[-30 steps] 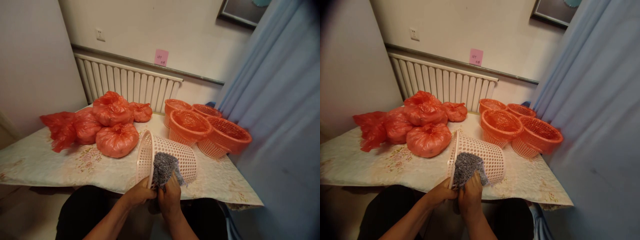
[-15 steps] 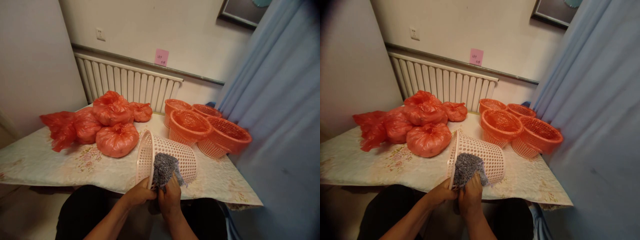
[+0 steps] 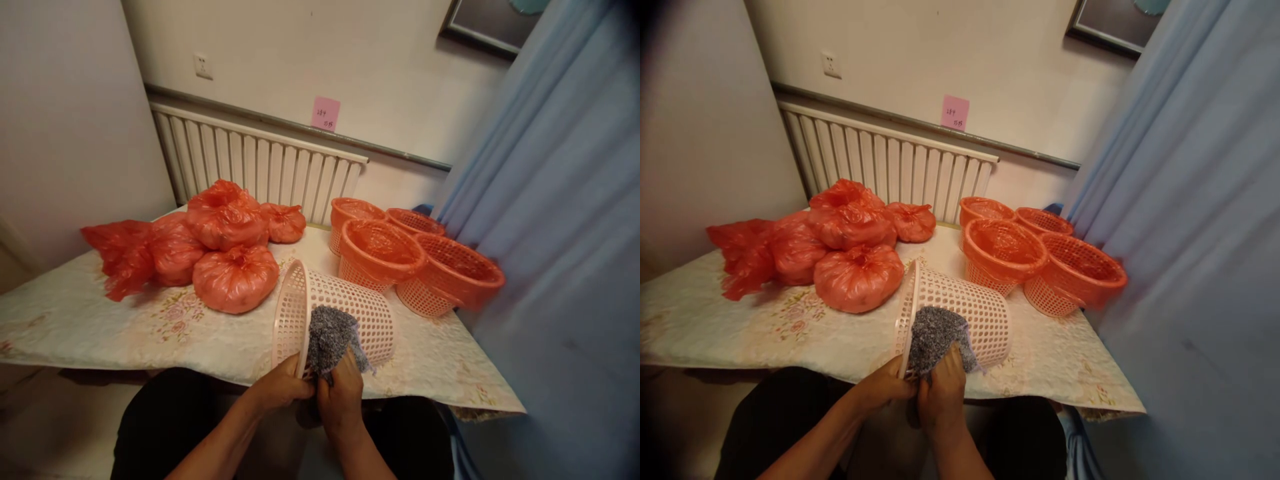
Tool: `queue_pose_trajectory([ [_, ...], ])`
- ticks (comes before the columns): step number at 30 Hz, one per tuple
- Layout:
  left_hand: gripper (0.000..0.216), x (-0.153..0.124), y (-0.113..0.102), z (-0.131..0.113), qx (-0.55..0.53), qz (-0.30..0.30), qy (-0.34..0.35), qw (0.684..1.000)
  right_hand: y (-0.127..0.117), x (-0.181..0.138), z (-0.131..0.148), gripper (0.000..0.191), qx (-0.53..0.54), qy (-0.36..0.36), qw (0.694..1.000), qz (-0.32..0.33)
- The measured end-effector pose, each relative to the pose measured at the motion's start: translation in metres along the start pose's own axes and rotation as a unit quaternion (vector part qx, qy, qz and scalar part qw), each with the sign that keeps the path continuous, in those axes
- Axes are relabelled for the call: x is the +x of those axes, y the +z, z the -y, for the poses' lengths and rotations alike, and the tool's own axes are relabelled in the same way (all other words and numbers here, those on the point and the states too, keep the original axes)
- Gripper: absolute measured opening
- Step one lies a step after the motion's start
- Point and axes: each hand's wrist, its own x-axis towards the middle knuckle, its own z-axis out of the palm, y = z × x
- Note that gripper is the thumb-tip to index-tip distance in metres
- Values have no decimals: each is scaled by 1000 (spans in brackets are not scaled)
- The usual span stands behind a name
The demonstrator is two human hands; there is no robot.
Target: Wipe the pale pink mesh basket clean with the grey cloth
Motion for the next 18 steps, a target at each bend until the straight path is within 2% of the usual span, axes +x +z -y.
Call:
queue_pose_trajectory([
  [18,45,-1,1,-3,5,-11,-6,1000,1,-3,0,42,-2,-7,1000,2],
])
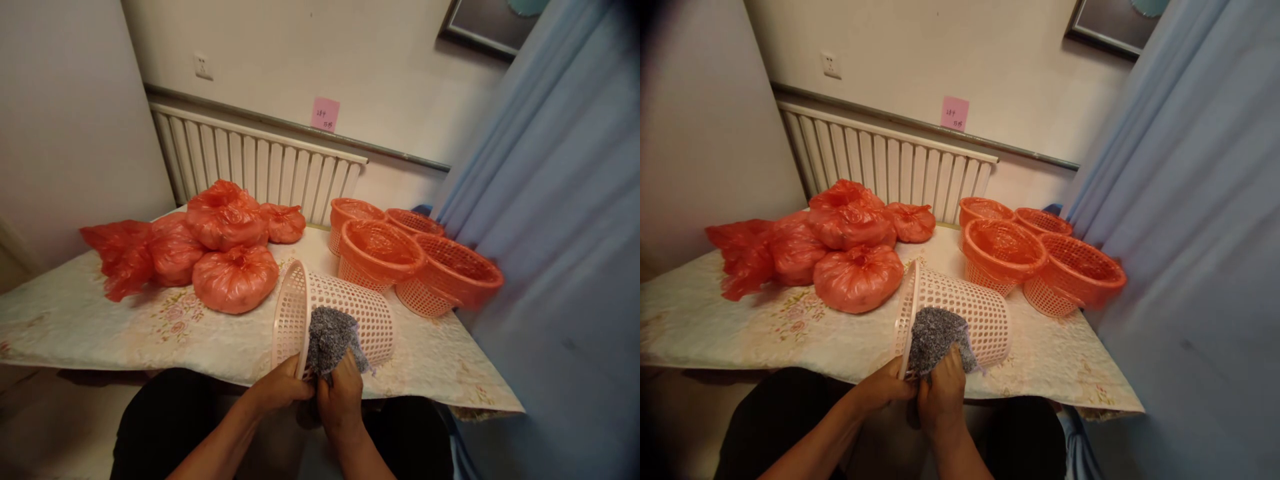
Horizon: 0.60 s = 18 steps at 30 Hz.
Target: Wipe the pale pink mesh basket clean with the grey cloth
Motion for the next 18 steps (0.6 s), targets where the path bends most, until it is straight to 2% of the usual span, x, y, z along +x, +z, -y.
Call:
queue_pose_trajectory([
  [6,48,1,-4,7,2,-5,-8,1000,1,0,0,41,-8,0,1000,-6],
  [18,48,1,-4,5,5,3,1,1000,0,0,0,43,-10,-3,1000,-5],
])
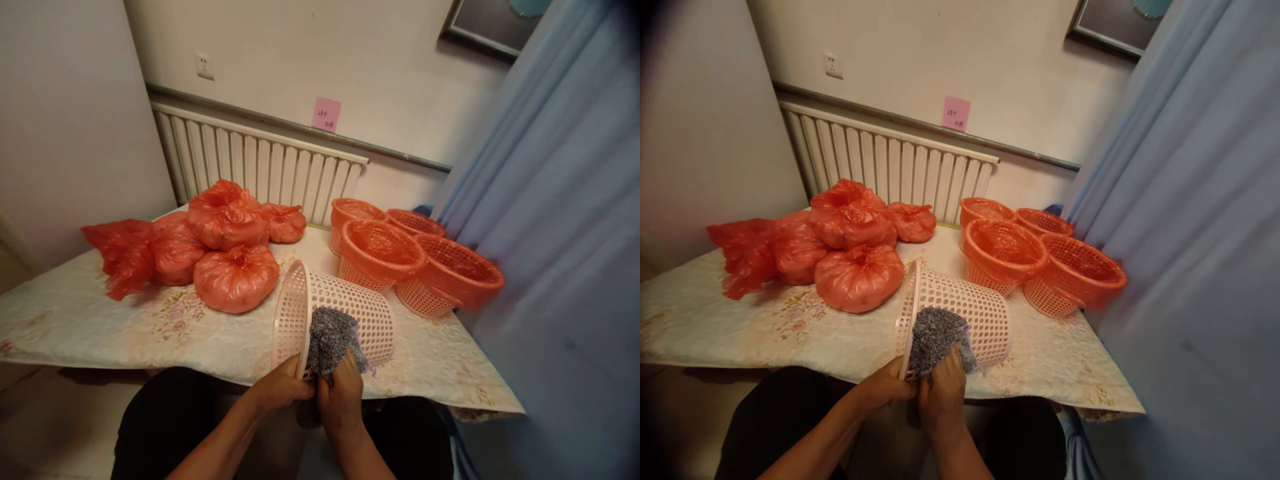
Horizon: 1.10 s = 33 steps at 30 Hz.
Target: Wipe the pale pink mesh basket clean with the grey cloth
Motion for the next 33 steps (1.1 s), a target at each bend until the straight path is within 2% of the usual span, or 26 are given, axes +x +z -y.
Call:
queue_pose_trajectory([
  [17,46,-1,3,-6,11,16,3,1000,2,1,-1,38,4,3,1000,-2],
  [22,45,0,1,-7,13,-1,4,1000,3,6,-7,42,2,-8,1000,3],
  [27,53,0,2,-11,-10,42,5,999,-6,20,-38,40,-41,45,998,8],
  [33,65,1,8,-19,-30,100,31,994,-35,20,-100,24,-139,179,974,-25],
])
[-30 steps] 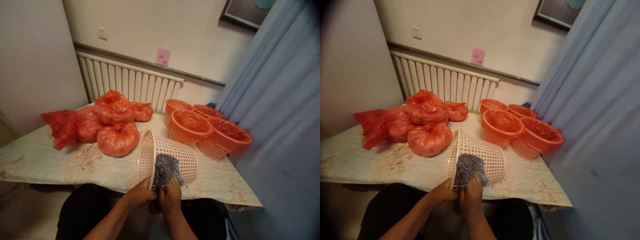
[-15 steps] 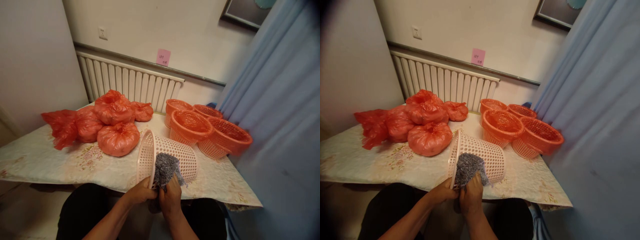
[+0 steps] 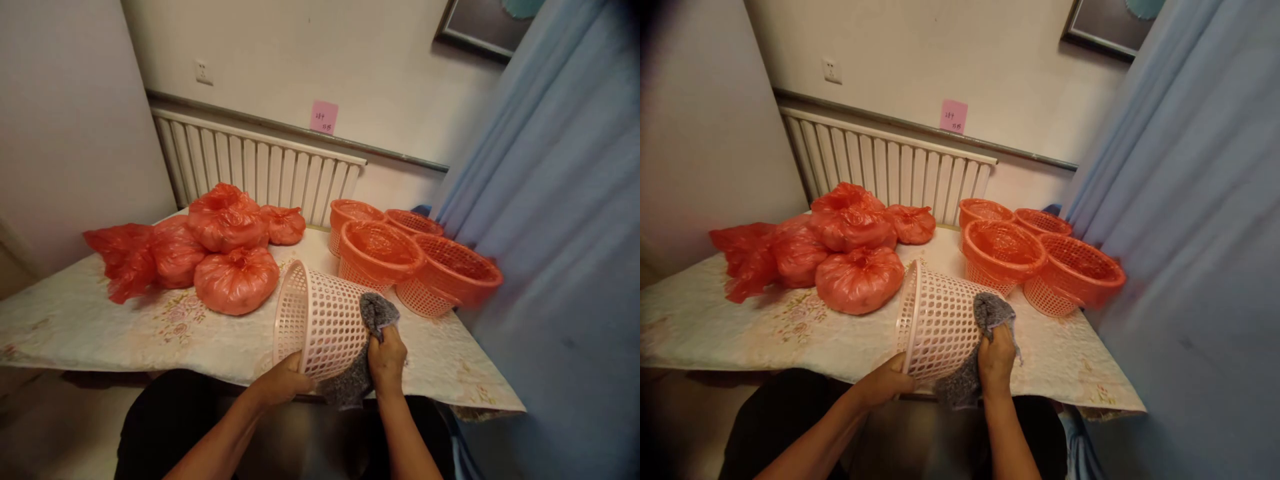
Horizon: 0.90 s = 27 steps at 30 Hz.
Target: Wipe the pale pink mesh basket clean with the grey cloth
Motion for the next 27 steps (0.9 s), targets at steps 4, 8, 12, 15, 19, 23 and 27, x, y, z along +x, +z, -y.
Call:
queue_pose_trajectory([
  [4,73,1,-4,3,34,-16,-10,999,-5,-13,-20,17,-34,56,997,-41],
  [8,72,3,-5,5,13,-22,11,1000,1,-46,2,15,-11,42,995,-92],
  [12,57,4,-4,7,13,-51,-7,999,7,-75,54,22,75,-82,991,-70],
  [15,44,1,-5,9,48,-96,-24,994,8,-75,91,38,161,-177,971,-16],
  [19,52,-3,-10,7,74,-107,-1,992,10,-39,111,46,184,-181,966,21],
  [23,62,-3,-7,1,69,-78,4,995,14,9,98,43,154,-147,975,66],
  [27,59,-1,0,-1,16,-26,16,999,15,42,55,41,89,-70,990,80],
])
